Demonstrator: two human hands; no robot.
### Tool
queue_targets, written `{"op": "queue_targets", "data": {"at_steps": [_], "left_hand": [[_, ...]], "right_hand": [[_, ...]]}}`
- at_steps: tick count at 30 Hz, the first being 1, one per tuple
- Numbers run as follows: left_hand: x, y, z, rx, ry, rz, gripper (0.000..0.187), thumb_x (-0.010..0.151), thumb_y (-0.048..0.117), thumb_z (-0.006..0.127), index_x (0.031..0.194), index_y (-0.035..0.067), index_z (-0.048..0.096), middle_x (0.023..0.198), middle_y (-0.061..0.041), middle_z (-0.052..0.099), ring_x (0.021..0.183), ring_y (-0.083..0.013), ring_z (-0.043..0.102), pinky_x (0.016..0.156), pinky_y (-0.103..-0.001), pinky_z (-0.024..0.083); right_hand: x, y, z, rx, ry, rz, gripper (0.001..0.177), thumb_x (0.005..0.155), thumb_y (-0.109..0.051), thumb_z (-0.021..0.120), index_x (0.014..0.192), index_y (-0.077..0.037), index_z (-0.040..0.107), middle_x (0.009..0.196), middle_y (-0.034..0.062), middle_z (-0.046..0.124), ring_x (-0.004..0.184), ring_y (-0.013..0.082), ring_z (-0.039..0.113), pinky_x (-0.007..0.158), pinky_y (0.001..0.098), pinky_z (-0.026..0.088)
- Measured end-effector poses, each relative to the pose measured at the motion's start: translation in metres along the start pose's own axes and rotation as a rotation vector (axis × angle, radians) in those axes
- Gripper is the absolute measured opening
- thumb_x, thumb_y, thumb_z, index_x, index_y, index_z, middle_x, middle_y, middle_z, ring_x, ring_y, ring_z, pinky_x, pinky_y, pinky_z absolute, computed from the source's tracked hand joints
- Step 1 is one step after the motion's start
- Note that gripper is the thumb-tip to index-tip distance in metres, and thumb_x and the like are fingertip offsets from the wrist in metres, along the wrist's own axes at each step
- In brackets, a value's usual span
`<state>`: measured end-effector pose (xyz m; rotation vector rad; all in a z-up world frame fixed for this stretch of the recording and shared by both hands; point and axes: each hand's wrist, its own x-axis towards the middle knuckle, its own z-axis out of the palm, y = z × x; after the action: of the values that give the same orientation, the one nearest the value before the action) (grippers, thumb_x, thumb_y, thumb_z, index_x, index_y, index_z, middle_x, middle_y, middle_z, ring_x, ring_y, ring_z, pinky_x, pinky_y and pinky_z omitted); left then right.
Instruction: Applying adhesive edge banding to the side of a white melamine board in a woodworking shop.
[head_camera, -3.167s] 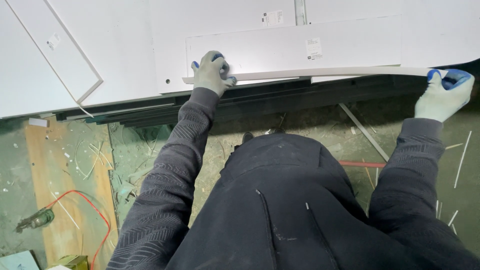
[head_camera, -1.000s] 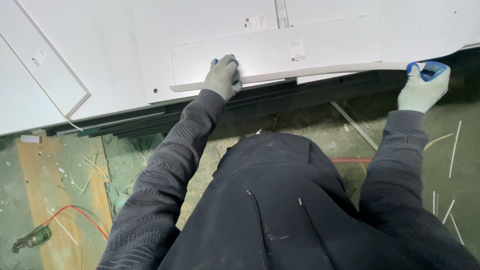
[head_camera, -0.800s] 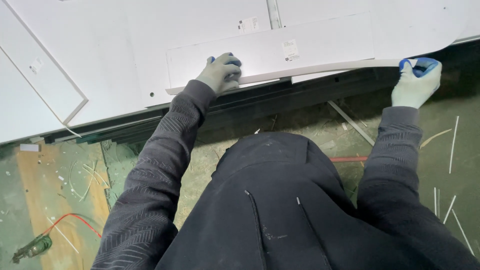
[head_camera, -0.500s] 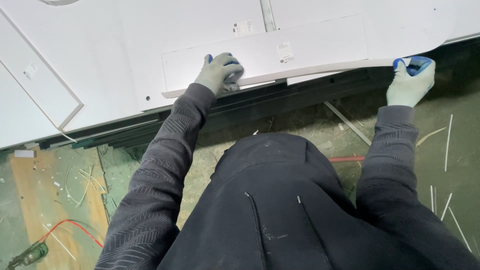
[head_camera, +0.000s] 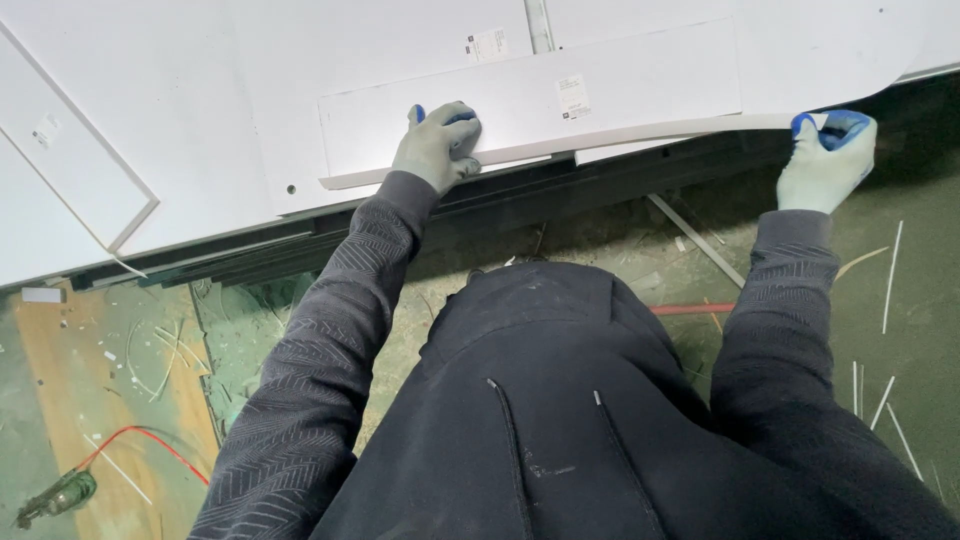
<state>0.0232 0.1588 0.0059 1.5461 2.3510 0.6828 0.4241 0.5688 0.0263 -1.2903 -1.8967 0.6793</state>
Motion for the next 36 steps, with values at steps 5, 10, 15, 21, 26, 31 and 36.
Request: {"op": "queue_targets", "data": {"at_steps": [5, 10, 15, 21, 26, 31, 36], "left_hand": [[0.0, 0.014, -0.005, 0.037, -0.049, -0.12, 0.043, 0.088, 0.033, 0.106, 0.124, 0.017, 0.087, 0.152, -0.002, 0.07, 0.139, -0.0519, 0.058, 0.111, -0.071, 0.06], [0.002, 0.015, -0.007, 0.046, -0.06, -0.154, 0.036, 0.09, 0.036, 0.106, 0.118, 0.021, 0.089, 0.147, 0.004, 0.073, 0.139, -0.0567, 0.05, 0.083, -0.061, 0.07], [0.011, 0.004, -0.009, 0.058, -0.077, -0.073, 0.051, 0.094, 0.066, 0.092, 0.107, 0.017, 0.091, 0.141, -0.001, 0.073, 0.119, -0.0439, 0.063, 0.101, -0.062, 0.058], [0.011, 0.002, 0.003, 0.08, -0.013, 0.024, 0.054, 0.087, 0.064, 0.096, 0.097, 0.013, 0.082, 0.125, -0.005, 0.072, 0.11, -0.0314, 0.072, 0.118, -0.071, 0.042], [0.007, 0.013, 0.002, 0.093, 0.02, 0.001, 0.047, 0.087, 0.044, 0.108, 0.103, 0.011, 0.078, 0.127, -0.007, 0.071, 0.111, -0.031, 0.072, 0.125, -0.078, 0.032], [0.012, 0.029, -0.002, 0.121, -0.022, -0.114, 0.046, 0.082, 0.04, 0.106, 0.095, 0.012, 0.072, 0.118, -0.005, 0.066, 0.115, -0.0306, 0.067, 0.121, -0.078, 0.037], [0.028, 0.056, -0.002, 0.261, -0.137, -0.222, 0.047, 0.082, 0.033, 0.103, 0.113, 0.005, 0.081, 0.131, -0.011, 0.067, 0.128, -0.0367, 0.065, 0.113, -0.067, 0.052]], "right_hand": [[0.002, 0.006, 0.002, 0.0, 0.022, -0.054, 0.026, 0.114, -0.003, 0.094, 0.125, -0.009, 0.071, 0.124, 0.0158, 0.076, 0.114, 0.0299, 0.076, 0.103, 0.0485, 0.068], [-0.001, 0.002, 0.0, 0.023, 0.032, -0.058, 0.025, 0.114, -0.002, 0.094, 0.119, -0.01, 0.071, 0.118, 0.0139, 0.077, 0.106, 0.0272, 0.075, 0.096, 0.0451, 0.07], [-0.001, 0.002, 0.0, 0.013, 0.011, 0.018, 0.028, 0.115, -0.007, 0.095, 0.126, -0.011, 0.07, 0.128, 0.0174, 0.075, 0.117, 0.0304, 0.075, 0.105, 0.0489, 0.068], [-0.005, -0.008, -0.006, 0.024, 0.015, 0.028, 0.026, 0.115, -0.006, 0.095, 0.122, -0.013, 0.07, 0.123, 0.0146, 0.076, 0.112, 0.0269, 0.076, 0.102, 0.0452, 0.071], [-0.004, -0.01, -0.006, 0.026, -0.017, 0.092, 0.026, 0.117, -0.009, 0.093, 0.125, -0.014, 0.068, 0.13, 0.0146, 0.075, 0.118, 0.0271, 0.077, 0.108, 0.0466, 0.07], [-0.003, -0.009, -0.005, 0.002, 0.005, 0.033, 0.026, 0.115, -0.007, 0.095, 0.121, -0.014, 0.07, 0.122, 0.0122, 0.077, 0.11, 0.0253, 0.076, 0.102, 0.0447, 0.071], [-0.003, -0.003, -0.003, 0.0, 0.009, 0.022, 0.027, 0.115, -0.007, 0.095, 0.122, -0.013, 0.069, 0.125, 0.0147, 0.076, 0.114, 0.0289, 0.074, 0.103, 0.048, 0.068]]}}
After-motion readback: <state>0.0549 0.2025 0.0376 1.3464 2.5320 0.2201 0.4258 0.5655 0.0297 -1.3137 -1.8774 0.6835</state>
